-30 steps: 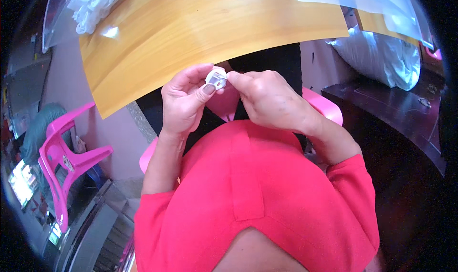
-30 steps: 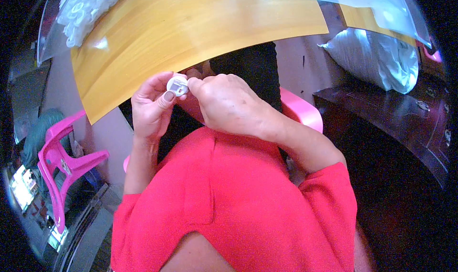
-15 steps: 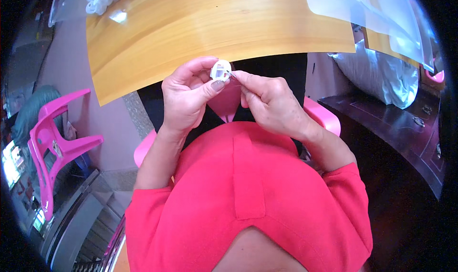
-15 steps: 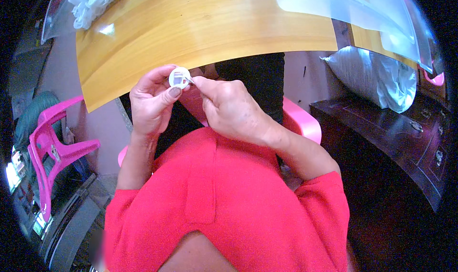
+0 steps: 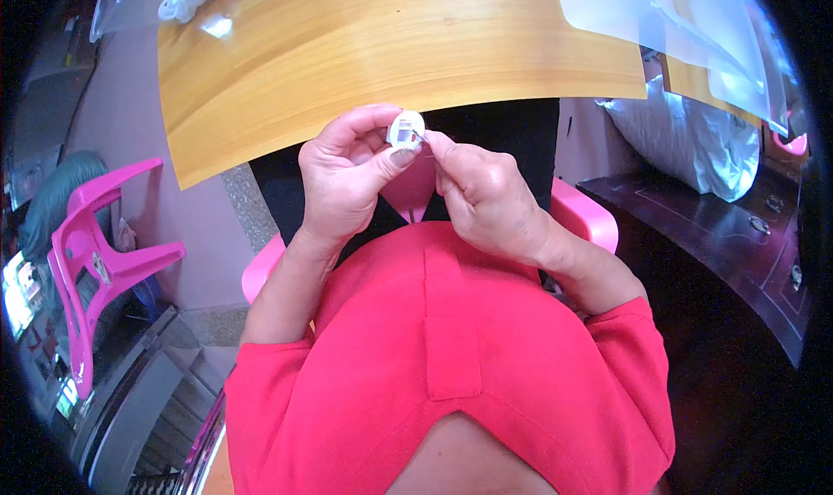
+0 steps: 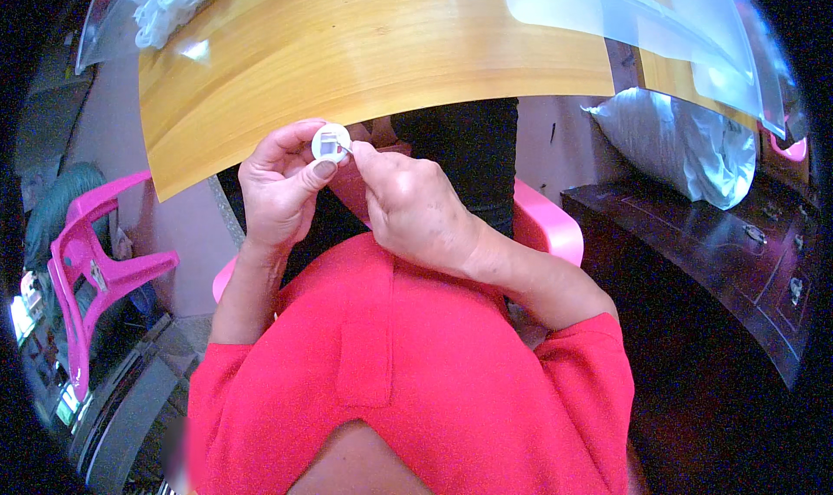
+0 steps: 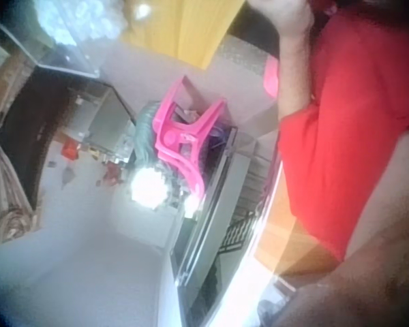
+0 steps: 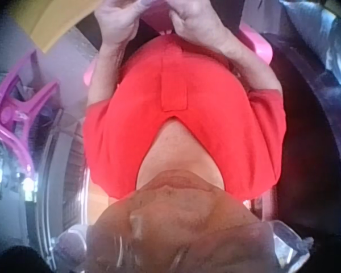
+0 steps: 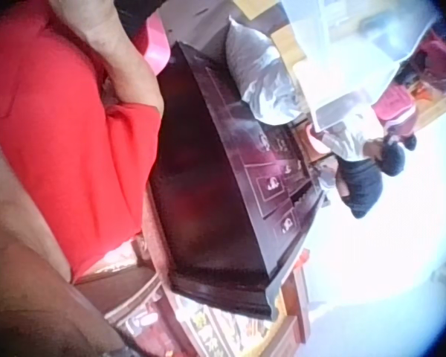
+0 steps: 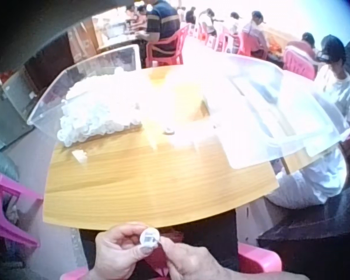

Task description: The person assembles small white plastic components by inserting parts into them using a small pointed tool and places them onto the table.

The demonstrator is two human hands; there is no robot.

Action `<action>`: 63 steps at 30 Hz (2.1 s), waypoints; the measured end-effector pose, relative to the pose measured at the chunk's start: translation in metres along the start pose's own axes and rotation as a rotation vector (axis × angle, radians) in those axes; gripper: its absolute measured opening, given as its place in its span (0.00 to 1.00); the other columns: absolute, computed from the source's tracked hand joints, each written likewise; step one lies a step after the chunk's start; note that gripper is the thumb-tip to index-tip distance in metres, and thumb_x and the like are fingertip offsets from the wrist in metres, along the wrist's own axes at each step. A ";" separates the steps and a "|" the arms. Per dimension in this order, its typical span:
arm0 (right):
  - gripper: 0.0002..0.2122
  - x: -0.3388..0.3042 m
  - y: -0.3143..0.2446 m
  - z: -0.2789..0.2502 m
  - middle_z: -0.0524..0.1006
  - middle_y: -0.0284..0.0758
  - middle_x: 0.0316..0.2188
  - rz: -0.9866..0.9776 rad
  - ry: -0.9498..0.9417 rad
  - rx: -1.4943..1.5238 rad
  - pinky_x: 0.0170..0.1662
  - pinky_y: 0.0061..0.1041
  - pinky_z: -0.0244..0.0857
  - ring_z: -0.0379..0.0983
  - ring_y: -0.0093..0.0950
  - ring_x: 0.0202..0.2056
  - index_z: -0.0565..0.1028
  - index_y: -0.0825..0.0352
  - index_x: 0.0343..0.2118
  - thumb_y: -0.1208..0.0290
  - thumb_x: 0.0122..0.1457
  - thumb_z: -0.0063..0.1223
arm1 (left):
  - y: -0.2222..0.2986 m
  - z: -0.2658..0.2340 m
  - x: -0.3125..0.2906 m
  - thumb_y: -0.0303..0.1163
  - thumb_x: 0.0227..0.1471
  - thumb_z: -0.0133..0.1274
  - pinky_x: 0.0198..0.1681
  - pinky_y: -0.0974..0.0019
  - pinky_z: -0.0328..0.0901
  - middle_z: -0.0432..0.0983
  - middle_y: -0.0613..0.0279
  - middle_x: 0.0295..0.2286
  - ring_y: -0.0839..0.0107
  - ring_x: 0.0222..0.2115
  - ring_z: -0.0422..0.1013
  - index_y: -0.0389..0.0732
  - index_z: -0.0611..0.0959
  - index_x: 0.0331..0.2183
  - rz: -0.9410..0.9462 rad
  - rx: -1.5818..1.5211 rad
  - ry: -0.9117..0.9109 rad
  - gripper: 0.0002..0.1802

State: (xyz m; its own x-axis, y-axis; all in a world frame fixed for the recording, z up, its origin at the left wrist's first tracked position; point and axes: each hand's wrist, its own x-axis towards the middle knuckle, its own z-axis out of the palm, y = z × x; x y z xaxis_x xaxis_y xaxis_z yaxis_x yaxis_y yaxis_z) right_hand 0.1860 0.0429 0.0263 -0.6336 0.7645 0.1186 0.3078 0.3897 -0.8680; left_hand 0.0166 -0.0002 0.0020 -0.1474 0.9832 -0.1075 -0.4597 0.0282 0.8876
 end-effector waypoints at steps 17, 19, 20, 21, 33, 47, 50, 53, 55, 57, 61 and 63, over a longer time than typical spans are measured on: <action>0.10 -0.006 -0.009 -0.001 0.72 0.38 0.19 -0.090 -0.143 -0.706 0.18 0.28 0.68 0.74 0.31 0.19 0.69 0.73 0.36 0.74 0.53 0.45 | -0.005 0.004 -0.003 0.11 0.44 0.56 0.44 0.70 0.69 0.72 0.56 0.40 0.72 0.39 0.72 0.30 0.78 0.39 0.155 0.325 -0.055 0.17; 0.18 -0.007 -0.014 -0.003 0.71 0.39 0.20 0.011 -0.265 -0.793 0.20 0.28 0.68 0.74 0.31 0.20 0.68 0.76 0.45 0.77 0.49 0.49 | -0.008 0.005 -0.005 0.11 0.44 0.56 0.42 0.71 0.70 0.72 0.56 0.40 0.72 0.39 0.72 0.30 0.79 0.39 0.146 0.335 -0.055 0.16; 0.18 -0.007 -0.015 -0.004 0.71 0.39 0.20 0.016 -0.266 -0.790 0.20 0.28 0.68 0.74 0.31 0.20 0.68 0.76 0.45 0.77 0.49 0.49 | -0.009 0.005 -0.006 0.11 0.43 0.57 0.43 0.70 0.69 0.72 0.55 0.41 0.71 0.40 0.71 0.30 0.79 0.39 0.126 0.384 -0.063 0.17; 0.17 -0.006 -0.015 -0.005 0.71 0.38 0.20 0.025 -0.297 -0.795 0.19 0.27 0.67 0.74 0.30 0.20 0.68 0.76 0.43 0.77 0.49 0.49 | -0.010 0.005 -0.007 0.12 0.42 0.58 0.44 0.69 0.69 0.72 0.54 0.41 0.69 0.41 0.71 0.31 0.80 0.39 0.106 0.433 -0.071 0.18; 0.11 -0.009 -0.016 -0.011 0.72 0.38 0.18 -0.071 -0.369 -0.933 0.16 0.25 0.66 0.74 0.28 0.18 0.70 0.75 0.35 0.75 0.49 0.48 | -0.020 0.010 -0.010 0.15 0.44 0.59 0.42 0.70 0.69 0.75 0.55 0.38 0.71 0.37 0.73 0.30 0.79 0.38 0.013 0.361 -0.053 0.15; 0.11 0.000 -0.003 -0.035 0.73 0.44 0.22 0.014 -0.140 -0.314 0.25 0.37 0.66 0.72 0.44 0.24 0.71 0.70 0.38 0.83 0.49 0.48 | -0.004 0.001 0.000 0.17 0.47 0.57 0.42 0.68 0.71 0.76 0.53 0.37 0.70 0.36 0.74 0.28 0.76 0.42 -0.165 -0.088 -0.127 0.17; 0.04 0.003 -0.003 -0.034 0.74 0.47 0.19 -0.021 -0.113 -0.275 0.25 0.40 0.69 0.74 0.45 0.23 0.68 0.70 0.27 0.76 0.49 0.48 | -0.003 -0.004 0.001 0.19 0.49 0.56 0.42 0.69 0.71 0.76 0.52 0.38 0.69 0.35 0.74 0.28 0.76 0.43 -0.188 -0.135 -0.136 0.18; 0.04 0.003 -0.003 -0.034 0.74 0.47 0.18 -0.033 -0.085 -0.261 0.25 0.40 0.69 0.74 0.45 0.22 0.68 0.70 0.27 0.76 0.50 0.49 | -0.004 -0.006 0.001 0.22 0.51 0.55 0.41 0.69 0.71 0.76 0.52 0.39 0.69 0.35 0.74 0.29 0.76 0.45 -0.179 -0.138 -0.145 0.18; 0.07 0.001 -0.002 -0.035 0.73 0.45 0.20 -0.023 -0.100 -0.276 0.24 0.38 0.67 0.73 0.44 0.23 0.69 0.70 0.33 0.80 0.49 0.49 | -0.003 -0.006 0.001 0.23 0.52 0.54 0.40 0.69 0.71 0.76 0.52 0.39 0.69 0.35 0.74 0.29 0.76 0.46 -0.193 -0.161 -0.147 0.17; 0.13 0.000 -0.003 -0.034 0.72 0.43 0.21 -0.014 -0.115 -0.291 0.24 0.36 0.66 0.72 0.43 0.23 0.71 0.70 0.39 0.84 0.48 0.49 | -0.002 -0.004 0.001 0.23 0.53 0.54 0.40 0.69 0.71 0.76 0.53 0.39 0.70 0.35 0.74 0.30 0.76 0.46 -0.192 -0.154 -0.133 0.17; 0.13 -0.002 -0.007 -0.030 0.70 0.40 0.19 -0.052 -0.101 -0.388 0.21 0.34 0.65 0.71 0.40 0.20 0.71 0.70 0.38 0.83 0.47 0.50 | -0.002 -0.004 0.000 0.24 0.53 0.53 0.39 0.71 0.70 0.76 0.54 0.39 0.72 0.34 0.74 0.31 0.77 0.45 -0.152 -0.054 -0.113 0.16; 0.13 -0.004 -0.010 -0.027 0.69 0.39 0.18 -0.078 -0.082 -0.434 0.20 0.34 0.64 0.70 0.38 0.19 0.71 0.71 0.38 0.83 0.46 0.50 | -0.003 -0.004 -0.002 0.24 0.53 0.53 0.38 0.72 0.70 0.76 0.54 0.38 0.72 0.34 0.73 0.31 0.78 0.45 -0.140 -0.032 -0.107 0.16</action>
State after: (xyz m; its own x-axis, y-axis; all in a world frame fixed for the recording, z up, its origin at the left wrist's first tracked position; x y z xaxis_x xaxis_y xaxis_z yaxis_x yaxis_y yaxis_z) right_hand 0.2046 0.0495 0.0470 -0.7158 0.6876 0.1219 0.5150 0.6378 -0.5727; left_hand 0.0144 -0.0026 -0.0022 0.0135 0.9837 -0.1791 -0.4973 0.1620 0.8523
